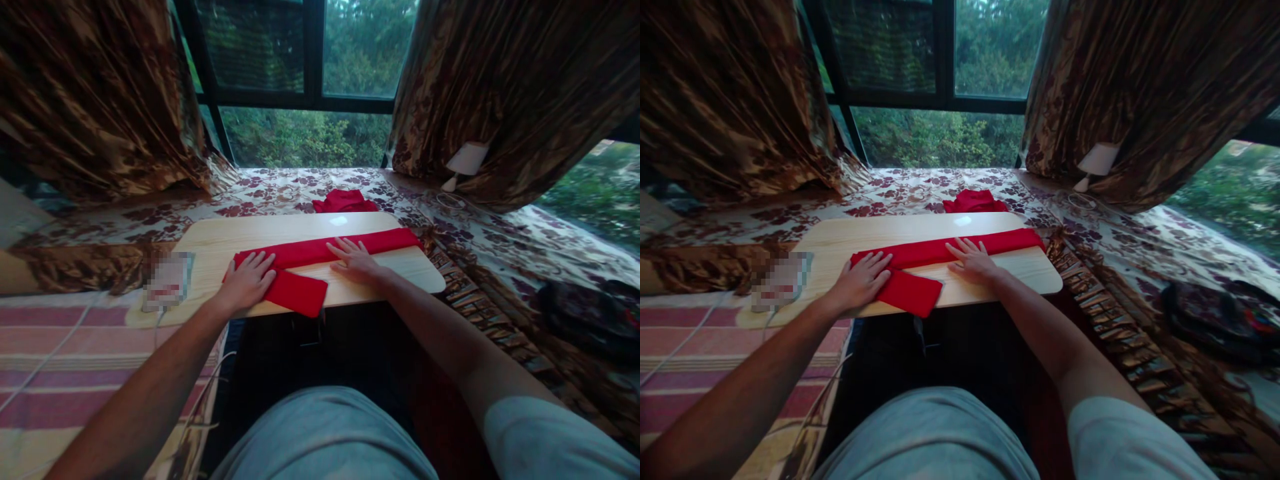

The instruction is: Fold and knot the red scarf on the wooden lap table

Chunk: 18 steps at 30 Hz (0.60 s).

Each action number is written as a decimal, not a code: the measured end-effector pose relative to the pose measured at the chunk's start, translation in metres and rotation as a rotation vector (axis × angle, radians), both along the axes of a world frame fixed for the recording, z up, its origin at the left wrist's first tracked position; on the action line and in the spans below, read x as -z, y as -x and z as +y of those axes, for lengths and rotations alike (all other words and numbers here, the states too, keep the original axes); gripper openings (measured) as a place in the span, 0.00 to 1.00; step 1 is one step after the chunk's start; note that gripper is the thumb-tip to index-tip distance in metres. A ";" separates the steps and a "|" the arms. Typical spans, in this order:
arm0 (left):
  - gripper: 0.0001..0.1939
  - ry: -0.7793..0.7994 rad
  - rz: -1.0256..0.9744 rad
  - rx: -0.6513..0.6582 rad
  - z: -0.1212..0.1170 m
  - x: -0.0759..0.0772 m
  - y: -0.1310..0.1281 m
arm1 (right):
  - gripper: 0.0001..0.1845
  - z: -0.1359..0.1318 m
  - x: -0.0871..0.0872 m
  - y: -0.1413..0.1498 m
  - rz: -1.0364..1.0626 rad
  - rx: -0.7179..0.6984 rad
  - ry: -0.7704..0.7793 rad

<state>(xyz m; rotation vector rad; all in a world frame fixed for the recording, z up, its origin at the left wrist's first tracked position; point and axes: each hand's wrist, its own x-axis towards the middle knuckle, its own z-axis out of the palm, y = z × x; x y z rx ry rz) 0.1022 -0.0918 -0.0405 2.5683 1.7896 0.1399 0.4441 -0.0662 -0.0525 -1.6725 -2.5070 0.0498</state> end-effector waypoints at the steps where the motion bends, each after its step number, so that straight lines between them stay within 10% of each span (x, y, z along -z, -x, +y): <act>1: 0.32 -0.005 0.014 0.013 0.003 0.003 0.001 | 0.36 0.001 -0.001 0.003 -0.011 0.004 0.043; 18: 0.33 -0.013 0.008 0.092 0.090 0.013 0.005 | 0.33 0.061 -0.004 0.008 0.035 0.100 0.106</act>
